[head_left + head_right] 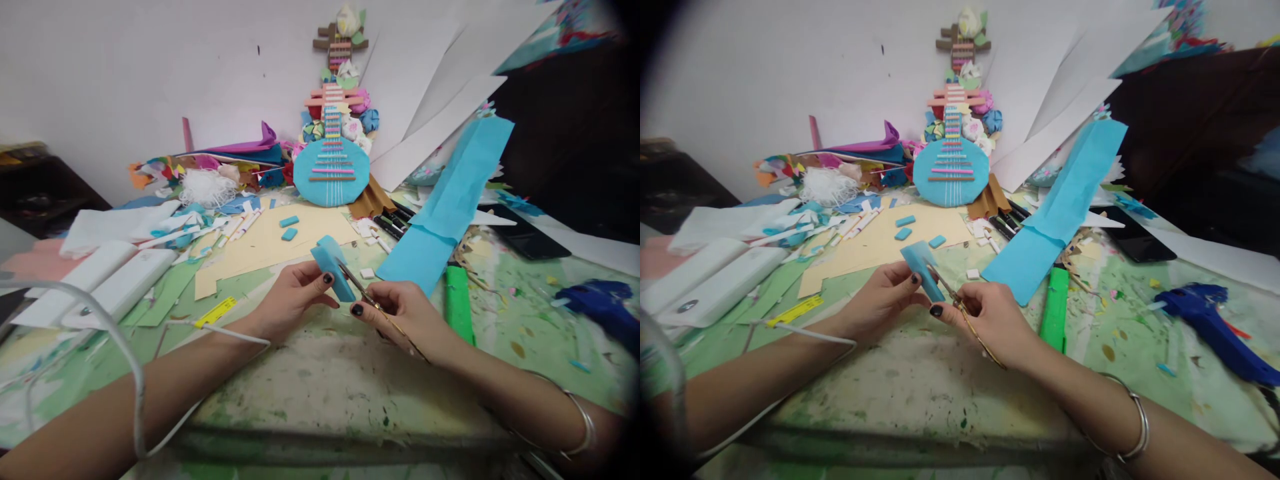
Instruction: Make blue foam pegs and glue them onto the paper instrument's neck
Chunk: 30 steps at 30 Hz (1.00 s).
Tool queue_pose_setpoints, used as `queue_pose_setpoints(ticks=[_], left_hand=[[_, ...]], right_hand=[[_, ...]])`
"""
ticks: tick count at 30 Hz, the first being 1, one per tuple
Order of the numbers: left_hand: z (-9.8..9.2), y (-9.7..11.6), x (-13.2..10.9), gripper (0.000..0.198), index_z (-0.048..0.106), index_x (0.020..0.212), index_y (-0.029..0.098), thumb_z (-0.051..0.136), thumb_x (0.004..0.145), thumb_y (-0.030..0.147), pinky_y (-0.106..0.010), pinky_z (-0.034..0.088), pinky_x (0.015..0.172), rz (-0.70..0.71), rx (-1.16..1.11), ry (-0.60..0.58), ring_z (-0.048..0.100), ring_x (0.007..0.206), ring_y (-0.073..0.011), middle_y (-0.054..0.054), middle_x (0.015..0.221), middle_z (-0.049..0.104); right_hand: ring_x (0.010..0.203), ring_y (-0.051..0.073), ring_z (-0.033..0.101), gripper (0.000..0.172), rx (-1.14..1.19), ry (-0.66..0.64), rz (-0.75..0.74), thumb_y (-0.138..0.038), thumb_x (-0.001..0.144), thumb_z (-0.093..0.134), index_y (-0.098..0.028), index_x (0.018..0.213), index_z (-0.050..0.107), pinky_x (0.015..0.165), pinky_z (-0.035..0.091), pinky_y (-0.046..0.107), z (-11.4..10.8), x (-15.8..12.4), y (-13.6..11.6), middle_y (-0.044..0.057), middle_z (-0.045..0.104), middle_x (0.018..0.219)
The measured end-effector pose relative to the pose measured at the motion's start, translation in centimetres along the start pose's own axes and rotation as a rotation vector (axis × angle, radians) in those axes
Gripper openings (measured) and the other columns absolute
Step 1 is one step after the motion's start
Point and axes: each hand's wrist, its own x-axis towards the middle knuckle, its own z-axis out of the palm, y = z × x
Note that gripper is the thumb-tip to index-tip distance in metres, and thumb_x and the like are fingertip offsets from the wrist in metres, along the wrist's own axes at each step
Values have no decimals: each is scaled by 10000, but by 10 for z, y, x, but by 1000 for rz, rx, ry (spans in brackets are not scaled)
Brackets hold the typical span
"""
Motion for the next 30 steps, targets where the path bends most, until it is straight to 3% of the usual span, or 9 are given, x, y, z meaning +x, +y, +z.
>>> queue_pose_setpoints(ticks=[7,30], left_hand=[[3,-5,0,282,698,906,116,693,754,353,-328,475,772,19,2,29,608,763,-166,-88,866,689],[3,-5,0,246,703,880,119,723,719,304,-339,486,770,-12,29,40,616,726,-163,-71,803,693]], right_hand=[[502,86,306,440,-31,36,-29,-547,770,547,-184,555,425,461,197,229,2,1,-1,-40,336,502],[473,88,315,566,-73,75,-29,-702,703,546,-189,503,415,445,215,229,4,2,1,-33,370,449]])
